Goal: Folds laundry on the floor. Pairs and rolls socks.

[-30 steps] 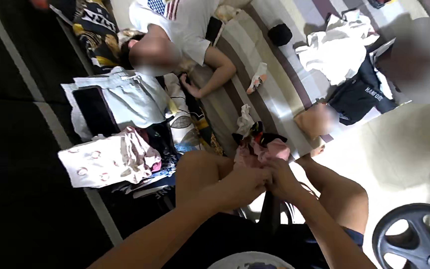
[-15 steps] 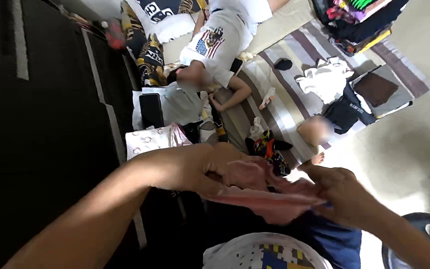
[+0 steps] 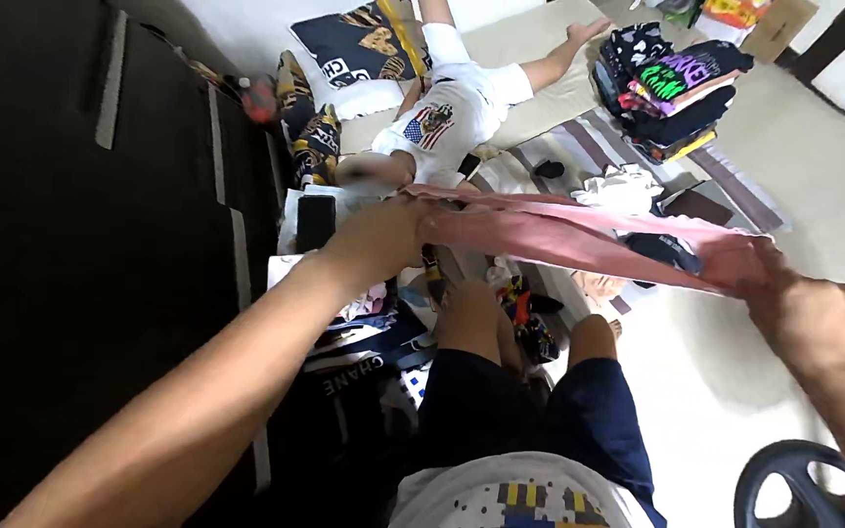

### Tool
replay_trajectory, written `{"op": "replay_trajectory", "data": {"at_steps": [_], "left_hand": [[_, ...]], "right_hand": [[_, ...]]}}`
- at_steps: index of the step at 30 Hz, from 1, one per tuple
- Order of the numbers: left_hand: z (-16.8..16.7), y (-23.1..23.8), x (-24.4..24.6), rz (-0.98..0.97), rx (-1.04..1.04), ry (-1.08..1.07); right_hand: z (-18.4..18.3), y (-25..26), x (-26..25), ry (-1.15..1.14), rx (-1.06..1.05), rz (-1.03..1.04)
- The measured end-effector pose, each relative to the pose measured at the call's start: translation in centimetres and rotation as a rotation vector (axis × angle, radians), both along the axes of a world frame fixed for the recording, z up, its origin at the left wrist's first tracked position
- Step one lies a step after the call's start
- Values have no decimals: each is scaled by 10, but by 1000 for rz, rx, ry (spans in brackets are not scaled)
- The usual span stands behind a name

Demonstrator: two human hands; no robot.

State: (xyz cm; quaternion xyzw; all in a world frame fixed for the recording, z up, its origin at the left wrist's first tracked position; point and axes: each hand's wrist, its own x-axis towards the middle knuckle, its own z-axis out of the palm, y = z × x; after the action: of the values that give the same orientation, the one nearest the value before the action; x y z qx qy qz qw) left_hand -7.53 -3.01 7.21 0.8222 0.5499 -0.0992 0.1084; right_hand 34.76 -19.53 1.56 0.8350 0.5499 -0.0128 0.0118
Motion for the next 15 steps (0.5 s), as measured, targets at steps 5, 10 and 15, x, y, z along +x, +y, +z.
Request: {"op": "replay_trajectory", "data": {"at_steps": [5, 10, 15], "left_hand": [[-51, -78, -3, 85, -5, 183], [-134, -159, -24, -83, -448, 249], [-151, -173, -17, -293, -16, -210]], "right_hand": [[-76, -93, -30, 6, 174, 127], [-170, -184, -85, 377, 5, 48], [-189, -199, -81, 615, 342, -126]]}}
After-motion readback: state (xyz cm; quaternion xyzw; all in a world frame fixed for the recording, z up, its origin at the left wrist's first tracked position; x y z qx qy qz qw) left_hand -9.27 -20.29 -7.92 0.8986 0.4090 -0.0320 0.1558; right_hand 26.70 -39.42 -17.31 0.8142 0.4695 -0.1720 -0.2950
